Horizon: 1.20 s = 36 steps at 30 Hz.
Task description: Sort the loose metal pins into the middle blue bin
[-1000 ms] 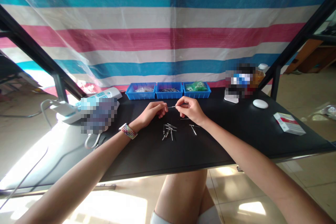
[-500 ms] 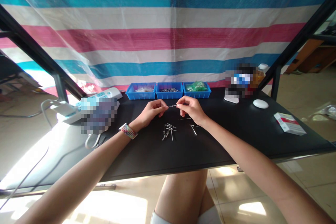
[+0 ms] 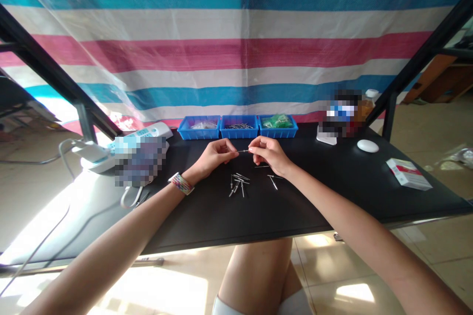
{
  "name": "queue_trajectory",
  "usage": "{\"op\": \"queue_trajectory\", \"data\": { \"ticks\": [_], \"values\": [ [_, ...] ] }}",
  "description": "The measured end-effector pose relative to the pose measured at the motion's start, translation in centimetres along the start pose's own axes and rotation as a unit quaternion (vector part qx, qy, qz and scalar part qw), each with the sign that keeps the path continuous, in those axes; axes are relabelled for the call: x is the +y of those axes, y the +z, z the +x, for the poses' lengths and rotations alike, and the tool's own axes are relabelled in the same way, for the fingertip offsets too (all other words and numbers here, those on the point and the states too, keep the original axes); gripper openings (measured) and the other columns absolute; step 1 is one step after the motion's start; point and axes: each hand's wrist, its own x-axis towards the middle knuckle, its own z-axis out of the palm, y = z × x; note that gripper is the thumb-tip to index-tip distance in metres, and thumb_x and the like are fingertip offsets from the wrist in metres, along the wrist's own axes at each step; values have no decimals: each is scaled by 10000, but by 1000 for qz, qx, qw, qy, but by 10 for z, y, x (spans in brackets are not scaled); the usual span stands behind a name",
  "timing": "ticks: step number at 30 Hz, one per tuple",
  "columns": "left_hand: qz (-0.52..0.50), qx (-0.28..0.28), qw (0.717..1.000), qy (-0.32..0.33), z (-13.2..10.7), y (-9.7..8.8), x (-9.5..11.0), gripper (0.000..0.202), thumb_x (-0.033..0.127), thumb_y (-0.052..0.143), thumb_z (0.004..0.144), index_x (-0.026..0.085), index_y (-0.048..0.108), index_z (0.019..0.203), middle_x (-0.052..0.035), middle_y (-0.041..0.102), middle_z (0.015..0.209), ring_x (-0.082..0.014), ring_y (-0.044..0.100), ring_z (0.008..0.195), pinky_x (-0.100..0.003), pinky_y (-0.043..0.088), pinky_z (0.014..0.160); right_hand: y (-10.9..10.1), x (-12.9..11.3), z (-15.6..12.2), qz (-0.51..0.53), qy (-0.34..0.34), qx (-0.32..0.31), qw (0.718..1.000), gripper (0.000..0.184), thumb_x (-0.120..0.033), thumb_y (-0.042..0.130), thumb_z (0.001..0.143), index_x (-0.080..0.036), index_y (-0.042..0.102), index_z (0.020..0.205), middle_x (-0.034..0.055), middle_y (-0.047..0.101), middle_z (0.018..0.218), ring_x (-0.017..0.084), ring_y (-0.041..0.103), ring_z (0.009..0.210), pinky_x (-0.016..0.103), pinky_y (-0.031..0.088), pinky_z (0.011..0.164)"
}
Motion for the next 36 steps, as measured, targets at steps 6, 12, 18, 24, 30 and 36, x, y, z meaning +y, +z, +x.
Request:
{"op": "queue_trajectory", "data": {
  "ticks": [6, 12, 18, 24, 30, 36],
  "values": [
    [-10, -14, 1000, 1, 1, 0, -2, 364, 379, 904, 739, 165, 615, 795, 42, 570, 641, -83, 500, 550, -211, 354, 534, 1, 4, 2, -18, -21, 11, 1000, 379, -425, 913, 658, -177, 689, 837, -26, 662, 735, 93, 584, 508, 233, 513, 466],
    [-49, -32, 998, 4, 1, 0, -2, 329, 384, 850, 806, 173, 609, 879, 46, 563, 670, -86, 500, 554, -219, 363, 541, -2, 2, 5, -33, -62, 49, 996, 358, -415, 899, 655, -186, 673, 809, -18, 651, 751, 93, 570, 505, 239, 486, 456],
    [-85, -30, 996, -12, -1, 0, -1, 290, 362, 798, 829, 170, 628, 964, 42, 566, 655, -100, 498, 544, -234, 369, 539, -11, -14, 36, -116, -164, 166, 965, 238, -400, 787, 760, -217, 653, 831, 2, 670, 787, 121, 581, 542, 260, 470, 490],
    [-90, -35, 995, -18, -2, 0, 2, 272, 333, 789, 804, 161, 635, 947, 44, 565, 640, -98, 498, 544, -235, 365, 544, -7, -16, 79, -305, -225, 208, 901, 49, -270, 696, 839, -223, 700, 827, 54, 763, 892, 228, 698, 833, 339, 542, 786],
    [-88, -34, 995, -15, -2, 1, 2, 263, 334, 780, 794, 162, 641, 936, 39, 569, 640, -104, 499, 543, -244, 360, 538, -10, -19, 68, -380, -216, 130, 890, 82, -269, 682, 853, -214, 721, 807, 45, 766, 859, 209, 666, 773, 333, 507, 779],
    [-84, -44, 995, -15, -3, 1, 2, 243, 336, 770, 788, 156, 660, 908, 31, 572, 658, -107, 510, 559, -254, 376, 555, -45, -35, 21, -401, -50, -173, 898, 172, -365, 788, 739, -194, 764, 744, 23, 733, 723, 158, 584, 624, 280, 425, 599]
  ]
}}
